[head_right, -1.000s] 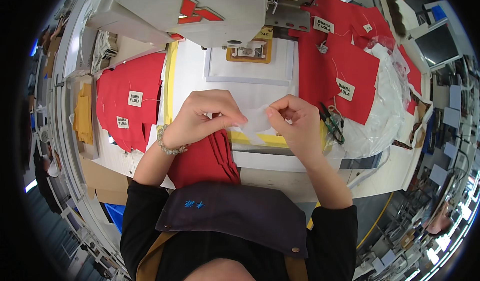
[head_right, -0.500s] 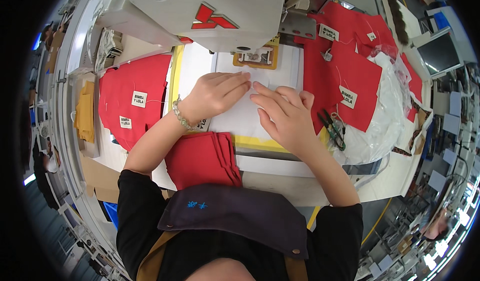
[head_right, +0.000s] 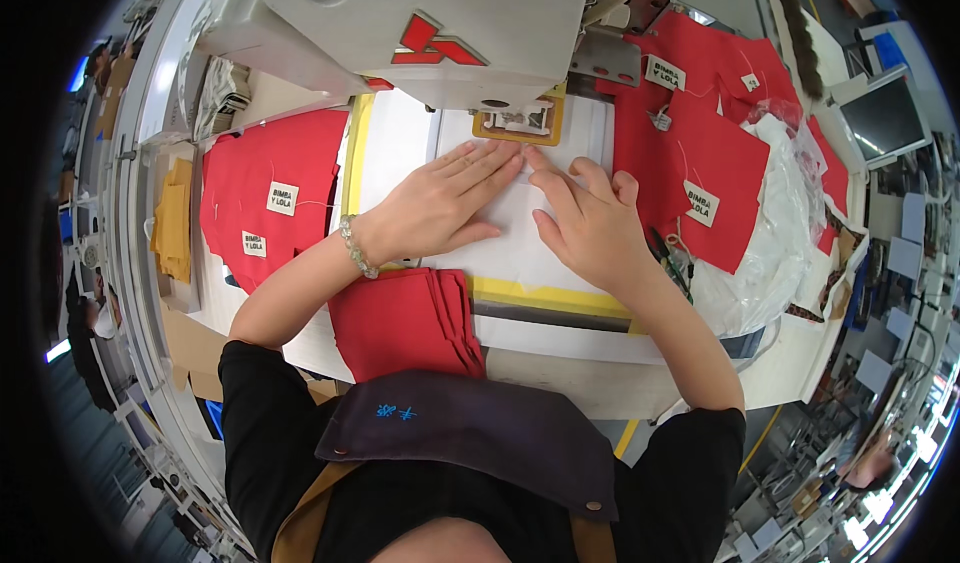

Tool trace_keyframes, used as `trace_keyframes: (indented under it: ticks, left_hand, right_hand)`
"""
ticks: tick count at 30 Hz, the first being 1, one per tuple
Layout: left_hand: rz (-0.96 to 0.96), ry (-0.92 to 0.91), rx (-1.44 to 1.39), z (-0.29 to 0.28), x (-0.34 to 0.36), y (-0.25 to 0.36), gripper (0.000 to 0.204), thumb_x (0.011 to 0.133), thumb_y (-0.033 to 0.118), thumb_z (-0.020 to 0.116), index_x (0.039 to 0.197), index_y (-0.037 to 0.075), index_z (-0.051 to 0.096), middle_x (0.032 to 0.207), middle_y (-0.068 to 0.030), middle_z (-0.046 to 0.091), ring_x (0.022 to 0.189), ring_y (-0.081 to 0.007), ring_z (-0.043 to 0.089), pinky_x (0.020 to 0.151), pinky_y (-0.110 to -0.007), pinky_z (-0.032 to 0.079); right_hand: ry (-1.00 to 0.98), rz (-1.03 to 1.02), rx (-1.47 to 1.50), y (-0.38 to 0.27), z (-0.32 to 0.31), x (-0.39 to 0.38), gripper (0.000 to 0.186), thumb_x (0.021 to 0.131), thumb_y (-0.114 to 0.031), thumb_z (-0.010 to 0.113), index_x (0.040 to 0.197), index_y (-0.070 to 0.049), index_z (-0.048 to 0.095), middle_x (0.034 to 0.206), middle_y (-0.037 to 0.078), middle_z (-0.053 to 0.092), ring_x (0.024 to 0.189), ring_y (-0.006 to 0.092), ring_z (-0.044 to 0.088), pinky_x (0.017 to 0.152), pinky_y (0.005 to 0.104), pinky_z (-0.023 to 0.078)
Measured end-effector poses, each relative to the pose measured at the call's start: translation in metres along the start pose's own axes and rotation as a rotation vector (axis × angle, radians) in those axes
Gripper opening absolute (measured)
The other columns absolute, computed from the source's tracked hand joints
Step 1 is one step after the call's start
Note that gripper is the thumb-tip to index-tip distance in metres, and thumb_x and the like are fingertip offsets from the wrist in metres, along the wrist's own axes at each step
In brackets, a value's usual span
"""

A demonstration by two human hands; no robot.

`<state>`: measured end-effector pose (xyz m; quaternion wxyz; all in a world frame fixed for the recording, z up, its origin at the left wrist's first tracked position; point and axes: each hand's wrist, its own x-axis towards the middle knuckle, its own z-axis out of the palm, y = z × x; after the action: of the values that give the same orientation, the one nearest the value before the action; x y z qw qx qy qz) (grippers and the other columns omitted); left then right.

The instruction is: The person sews white rectangular labels onto red fabric pieces using a sewing machine. They repeatedly pick up a red piece, align a label, sew it in place, trim the thread with scissors, and set the finished piece aside. The process is repeated for multiple items.

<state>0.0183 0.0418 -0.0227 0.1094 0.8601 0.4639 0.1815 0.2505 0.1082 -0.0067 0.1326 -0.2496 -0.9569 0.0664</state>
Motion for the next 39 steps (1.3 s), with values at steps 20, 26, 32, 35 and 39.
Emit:
trace_keyframes:
  ticks: [20,26,32,35,39]
  left_hand:
    - [-0.240,-0.038,0.179,-0.006,0.006,0.011,0.074,0.085,0.049,0.064,0.137,0.001,0.045,0.137,-0.0227,0.047,0.130,-0.0365,0.044,0.110,-0.046,0.034]
    - [-0.132,0.140,0.104,-0.015,0.019,0.026,0.069,0.080,0.052,0.066,0.124,0.001,0.052,0.125,-0.0205,0.056,0.114,-0.0347,0.053,0.102,-0.043,0.039]
    - [-0.170,0.182,0.201,0.006,0.041,0.022,0.076,0.078,0.063,0.061,0.122,0.001,0.051,0.124,-0.0227,0.055,0.110,-0.0355,0.054,0.103,-0.044,0.035]
    - [-0.193,0.154,0.217,0.006,0.044,0.024,0.080,0.078,0.068,0.058,0.122,0.002,0.051,0.124,-0.0230,0.055,0.109,-0.0347,0.054,0.103,-0.044,0.033]
    - [-0.200,0.132,0.243,0.003,0.045,0.026,0.082,0.076,0.070,0.058,0.122,0.003,0.051,0.122,-0.0217,0.057,0.108,-0.0335,0.055,0.102,-0.044,0.033]
  right_hand:
    - [0.003,0.011,0.008,0.009,0.011,0.009,0.041,0.080,-0.022,0.068,0.116,-0.012,0.052,0.114,-0.002,0.063,0.110,0.0191,0.047,0.081,0.0418,0.030]
    - [0.044,0.004,-0.014,0.010,0.016,0.008,0.044,0.079,-0.023,0.068,0.118,-0.013,0.050,0.114,-0.002,0.063,0.110,0.0193,0.046,0.082,0.0421,0.030]
    - [0.039,0.004,0.007,0.013,0.018,0.005,0.044,0.080,-0.023,0.066,0.121,-0.014,0.050,0.113,-0.002,0.063,0.111,0.0194,0.046,0.084,0.0421,0.028]
    - [0.056,0.002,0.007,0.014,0.020,0.004,0.044,0.080,-0.023,0.065,0.121,-0.014,0.050,0.113,-0.001,0.063,0.111,0.0198,0.046,0.084,0.0422,0.028]
    - [0.063,0.002,0.009,0.014,0.022,0.003,0.045,0.080,-0.023,0.065,0.121,-0.014,0.051,0.111,-0.001,0.064,0.112,0.0201,0.046,0.083,0.0425,0.027]
